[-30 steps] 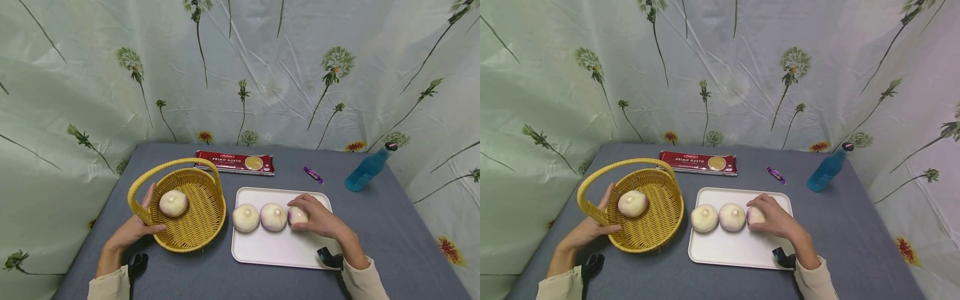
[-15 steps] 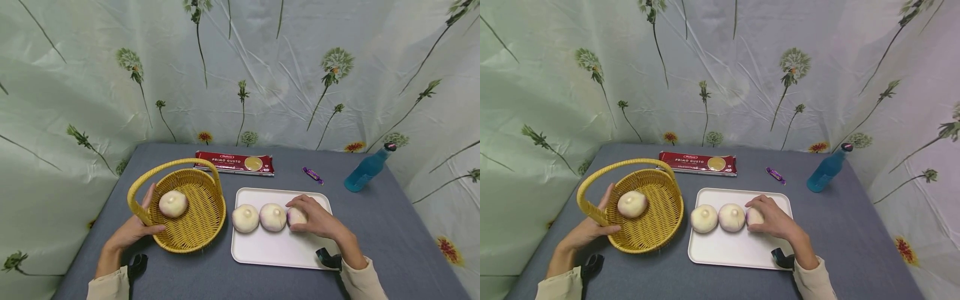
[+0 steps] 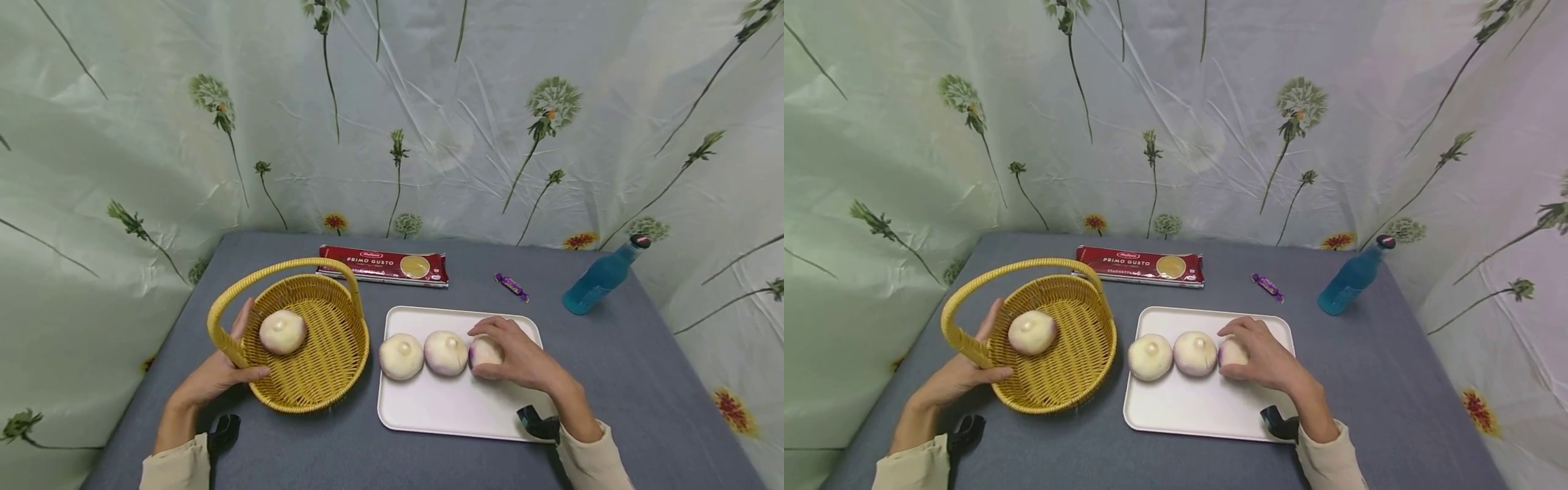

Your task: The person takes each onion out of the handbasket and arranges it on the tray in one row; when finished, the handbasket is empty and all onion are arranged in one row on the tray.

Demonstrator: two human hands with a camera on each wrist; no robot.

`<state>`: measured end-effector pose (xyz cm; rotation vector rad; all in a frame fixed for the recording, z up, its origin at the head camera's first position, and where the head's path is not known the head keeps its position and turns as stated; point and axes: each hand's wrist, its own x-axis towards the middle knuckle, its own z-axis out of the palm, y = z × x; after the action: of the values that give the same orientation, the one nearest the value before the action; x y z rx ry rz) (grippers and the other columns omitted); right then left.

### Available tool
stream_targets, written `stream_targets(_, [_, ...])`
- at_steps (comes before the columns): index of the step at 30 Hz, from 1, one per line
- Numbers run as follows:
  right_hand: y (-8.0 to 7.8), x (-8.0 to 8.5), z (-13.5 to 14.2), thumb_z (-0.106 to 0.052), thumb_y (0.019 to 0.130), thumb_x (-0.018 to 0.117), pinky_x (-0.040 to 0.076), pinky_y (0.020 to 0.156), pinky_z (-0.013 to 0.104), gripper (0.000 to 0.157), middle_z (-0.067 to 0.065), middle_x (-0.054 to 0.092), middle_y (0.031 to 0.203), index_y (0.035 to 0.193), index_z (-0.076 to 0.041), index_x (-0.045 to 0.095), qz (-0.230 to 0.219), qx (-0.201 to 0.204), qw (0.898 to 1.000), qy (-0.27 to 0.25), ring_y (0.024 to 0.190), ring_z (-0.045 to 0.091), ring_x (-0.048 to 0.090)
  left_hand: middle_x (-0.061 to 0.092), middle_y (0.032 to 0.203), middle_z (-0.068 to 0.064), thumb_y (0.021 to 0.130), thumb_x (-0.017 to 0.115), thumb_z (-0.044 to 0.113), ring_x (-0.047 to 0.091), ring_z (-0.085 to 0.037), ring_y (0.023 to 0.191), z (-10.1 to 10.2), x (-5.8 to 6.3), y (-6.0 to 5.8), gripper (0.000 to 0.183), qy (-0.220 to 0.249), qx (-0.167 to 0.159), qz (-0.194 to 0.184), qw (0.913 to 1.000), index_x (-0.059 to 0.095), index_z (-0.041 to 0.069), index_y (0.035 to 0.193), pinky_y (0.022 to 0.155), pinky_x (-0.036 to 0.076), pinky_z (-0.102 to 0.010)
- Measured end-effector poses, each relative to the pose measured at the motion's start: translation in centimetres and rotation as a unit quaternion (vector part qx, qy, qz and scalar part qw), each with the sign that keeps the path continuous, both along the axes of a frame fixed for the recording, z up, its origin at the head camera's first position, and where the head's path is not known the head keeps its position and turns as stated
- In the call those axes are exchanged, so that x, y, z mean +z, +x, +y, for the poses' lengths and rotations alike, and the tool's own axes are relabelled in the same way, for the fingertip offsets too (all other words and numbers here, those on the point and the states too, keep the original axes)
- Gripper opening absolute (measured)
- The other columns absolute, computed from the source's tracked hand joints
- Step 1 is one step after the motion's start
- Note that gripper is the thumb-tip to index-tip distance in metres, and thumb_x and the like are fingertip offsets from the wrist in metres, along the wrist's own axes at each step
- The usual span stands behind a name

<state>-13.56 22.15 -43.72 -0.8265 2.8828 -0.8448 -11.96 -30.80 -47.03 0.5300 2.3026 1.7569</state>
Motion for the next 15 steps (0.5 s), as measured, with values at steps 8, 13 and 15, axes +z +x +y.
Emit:
stream_targets(8, [0.3, 1.0, -0.7, -0.026, 0.080, 0.085, 0.039, 0.101, 0.058, 0.048, 0.011, 0.058, 0.133, 0.121, -0.008, 0.067, 0.006, -0.006, 1.000, -0.022, 0.126, 0.034, 0.049, -0.025, 0.165, -0.008, 0.084, 0.074, -0.007, -0.018, -0.019, 0.149, 0.0, -0.1, 0.0, 0.122, -0.012, 0.004, 0.003, 0.9999, -0.013, 0.037, 0.159, 0.100, 0.010, 0.001])
stream_targets(13, [0.5, 1.6, -1.7, -0.025, 0.081, 0.084, 0.040, 0.102, 0.057, 0.046, 0.010, 0.058, 0.133, 0.121, -0.008, 0.068, 0.010, 0.004, 1.000, -0.027, 0.128, 0.032, 0.047, -0.025, 0.165, -0.009, 0.084, 0.074, -0.007, -0.019, -0.016, 0.149, -0.1, -0.1, 0.0, 0.122, -0.010, 0.004, 0.009, 0.9999, -0.012, 0.036, 0.160, 0.101, 0.008, 0.000])
stream_targets(15, [0.6, 1.7, -2.1, -0.025, 0.081, 0.084, 0.041, 0.101, 0.056, 0.045, 0.010, 0.058, 0.133, 0.120, -0.010, 0.068, 0.015, 0.008, 1.000, -0.026, 0.128, 0.032, 0.047, -0.025, 0.165, -0.009, 0.084, 0.074, -0.007, -0.020, -0.017, 0.148, -0.1, -0.2, 0.0, 0.122, -0.008, 0.003, 0.007, 0.9999, -0.012, 0.036, 0.160, 0.101, 0.007, 0.000])
